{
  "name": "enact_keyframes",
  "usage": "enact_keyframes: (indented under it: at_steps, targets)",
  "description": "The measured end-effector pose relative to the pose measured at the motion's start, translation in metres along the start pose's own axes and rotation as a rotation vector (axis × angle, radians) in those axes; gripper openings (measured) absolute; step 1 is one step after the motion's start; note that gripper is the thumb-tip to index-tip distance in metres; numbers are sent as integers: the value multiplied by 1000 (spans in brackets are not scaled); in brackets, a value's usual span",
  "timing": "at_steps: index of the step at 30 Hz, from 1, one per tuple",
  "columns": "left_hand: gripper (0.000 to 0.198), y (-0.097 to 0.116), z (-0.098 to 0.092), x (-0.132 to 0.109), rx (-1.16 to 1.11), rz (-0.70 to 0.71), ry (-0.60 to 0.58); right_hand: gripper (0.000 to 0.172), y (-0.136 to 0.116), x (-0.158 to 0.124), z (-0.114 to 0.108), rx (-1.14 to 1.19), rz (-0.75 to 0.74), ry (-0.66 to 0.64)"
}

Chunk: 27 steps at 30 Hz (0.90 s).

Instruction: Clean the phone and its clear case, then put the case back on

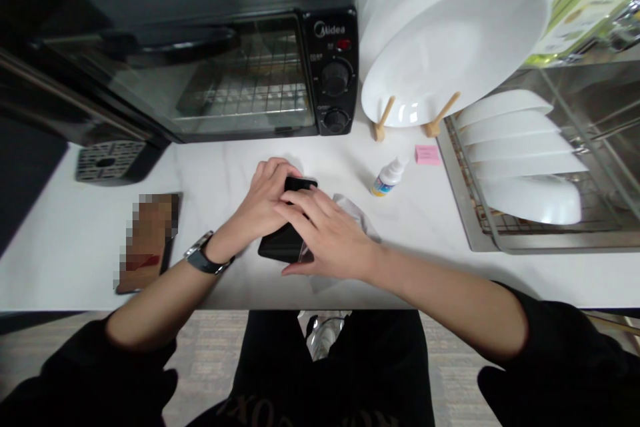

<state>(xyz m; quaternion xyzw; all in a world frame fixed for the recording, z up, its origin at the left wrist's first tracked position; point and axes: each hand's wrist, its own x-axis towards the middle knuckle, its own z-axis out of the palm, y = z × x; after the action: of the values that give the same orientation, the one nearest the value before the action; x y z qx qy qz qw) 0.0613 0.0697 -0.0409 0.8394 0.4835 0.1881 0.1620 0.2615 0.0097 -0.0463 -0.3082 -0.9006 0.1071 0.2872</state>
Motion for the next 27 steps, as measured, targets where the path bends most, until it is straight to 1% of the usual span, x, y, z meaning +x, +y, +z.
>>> enact_keyframes:
  at_steps: [1, 3, 7, 9, 12, 13, 15, 17, 18, 22, 24, 25, 26, 27]
  targets:
    - [30, 0, 0, 1, 0, -6, -5, 123, 0, 0, 1, -6, 13, -11]
    - [30, 1, -3, 2, 0, -14, -26, 126, -1, 0, 1, -19, 31, -12]
    - [24, 1, -8, 5, -23, -23, -35, 112, -2, 1, 0, -48, 13, 31]
    - [25, 0, -9, 5, -87, -40, -1, 108, -1, 1, -1, -51, 20, 32]
    - [37, -1, -9, 6, -328, -117, 93, 107, 0, 0, -1, -50, 51, 19]
    - [41, -1, -9, 6, -437, -146, 108, 107, 1, 0, 0, -54, 56, 25]
    - [45, 1, -7, 7, -666, -196, 88, 109, 3, 0, -1, -63, 59, 51]
    - [43, 3, -6, 8, -871, -244, 63, 110, 4, 1, -2, -65, 65, 78]
    - [40, 4, -6, 9, -947, -276, 76, 111, 5, 2, -2, -60, 71, 90]
    - [31, 4, -7, 12, -1144, -462, 221, 113, 9, 3, -4, -31, 121, 160]
    - [30, 3, -9, 13, -1233, -533, 271, 108, 10, 3, -5, -1, 195, 221]
    - [30, 1, -9, 14, -1255, -542, 283, 103, 11, 3, -6, 34, 252, 237]
    - [31, 0, -10, 14, -1255, -534, 282, 96, 11, 3, -7, 90, 315, 234]
    - [33, -2, -11, 15, -1235, -512, 273, 85, 11, 3, -8, 169, 380, 203]
